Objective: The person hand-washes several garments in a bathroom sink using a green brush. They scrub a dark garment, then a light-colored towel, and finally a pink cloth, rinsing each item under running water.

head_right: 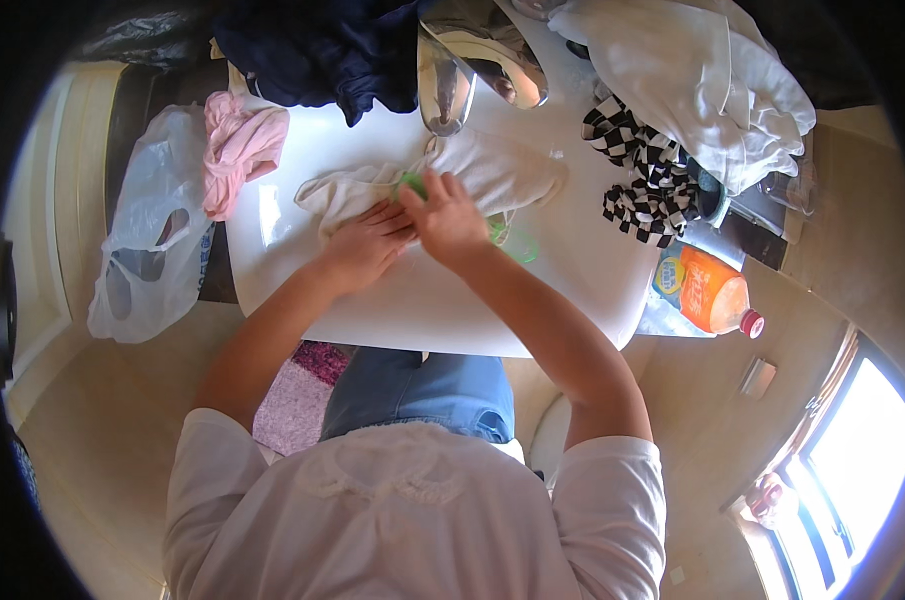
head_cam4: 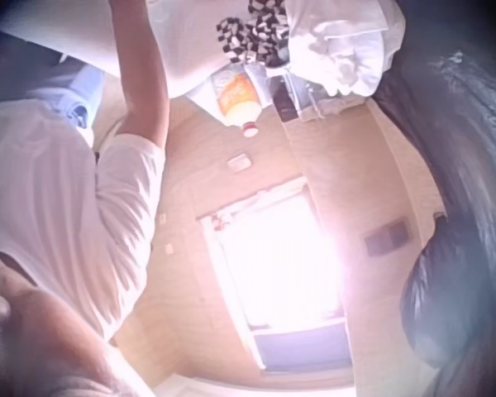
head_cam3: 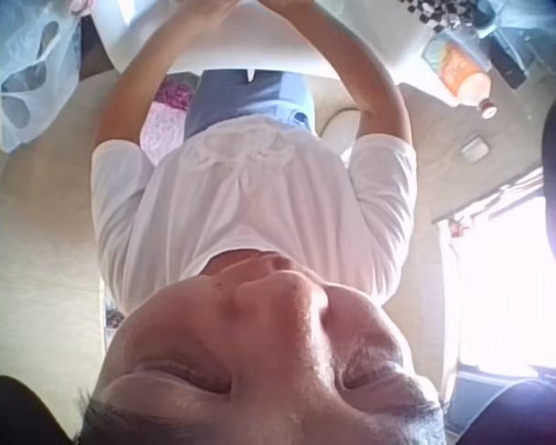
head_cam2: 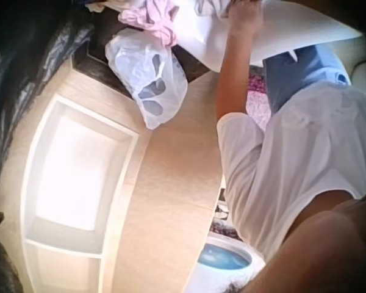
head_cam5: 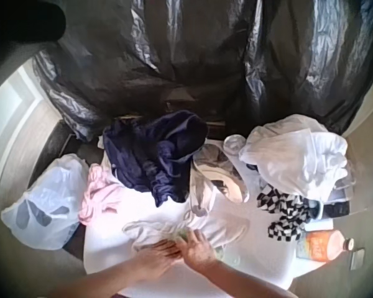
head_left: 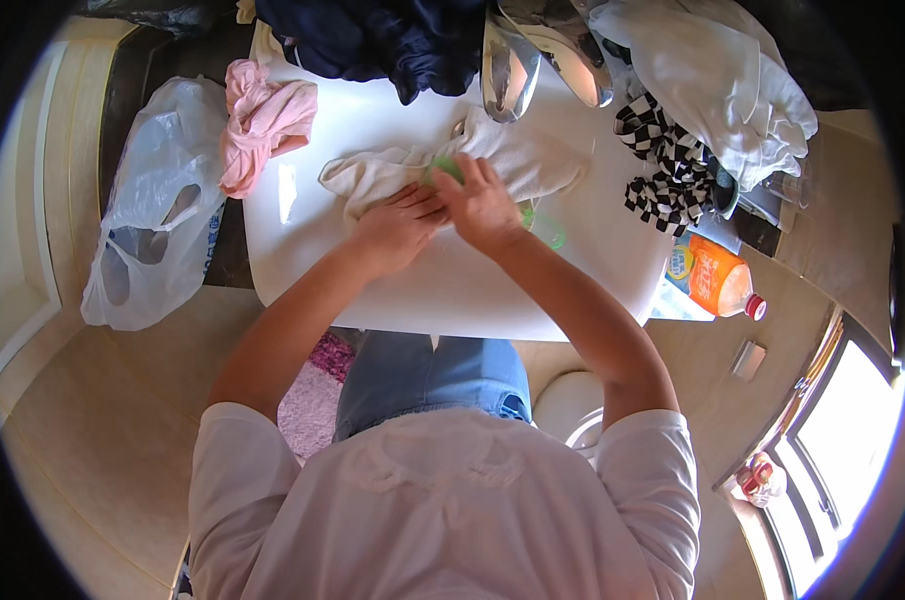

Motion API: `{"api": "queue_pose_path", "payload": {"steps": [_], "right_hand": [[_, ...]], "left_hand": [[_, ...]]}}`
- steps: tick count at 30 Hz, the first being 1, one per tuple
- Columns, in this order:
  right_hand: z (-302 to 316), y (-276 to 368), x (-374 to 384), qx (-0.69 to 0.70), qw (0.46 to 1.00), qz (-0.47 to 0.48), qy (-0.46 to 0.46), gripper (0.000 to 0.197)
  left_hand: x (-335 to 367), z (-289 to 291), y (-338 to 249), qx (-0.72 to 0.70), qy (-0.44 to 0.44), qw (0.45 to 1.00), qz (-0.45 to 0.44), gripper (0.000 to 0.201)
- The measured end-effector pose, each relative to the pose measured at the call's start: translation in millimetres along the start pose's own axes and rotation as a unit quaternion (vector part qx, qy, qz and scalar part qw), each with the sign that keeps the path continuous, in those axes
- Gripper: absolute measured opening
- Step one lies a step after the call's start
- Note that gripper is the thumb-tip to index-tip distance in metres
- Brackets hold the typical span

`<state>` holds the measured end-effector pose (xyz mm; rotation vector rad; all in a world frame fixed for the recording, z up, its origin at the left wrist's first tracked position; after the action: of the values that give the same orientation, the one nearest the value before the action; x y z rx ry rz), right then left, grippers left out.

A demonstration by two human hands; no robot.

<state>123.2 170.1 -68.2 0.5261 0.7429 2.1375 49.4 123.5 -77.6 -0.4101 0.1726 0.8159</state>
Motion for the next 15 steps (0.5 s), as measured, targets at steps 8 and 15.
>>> {"api": "queue_pose_path", "payload": {"steps": [8, 15], "right_hand": [[49.8, -89.9, 3.2, -0.196, 0.975, -0.091, -0.048, 0.029], [29.8, -88.8, -0.1, -0.167, 0.982, -0.084, -0.028, 0.027]], "left_hand": [[1.9, -10.3, 5.9, -0.061, -0.029, 0.998, -0.016, 0.045], [3.4, 2.3, 0.5, -0.050, -0.031, 0.998, -0.019, 0.042]]}}
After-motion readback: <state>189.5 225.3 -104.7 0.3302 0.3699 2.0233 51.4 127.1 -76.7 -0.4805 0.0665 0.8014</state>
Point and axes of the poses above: each hand's wrist, its own x-axis towards the middle knuckle, its own z-axis out of the back of the hand, y = z × x, the point moved 9 cm from there along x, towards the middle knuckle, and after that the axes turned 15 degrees about x, right-handed, at the moved point
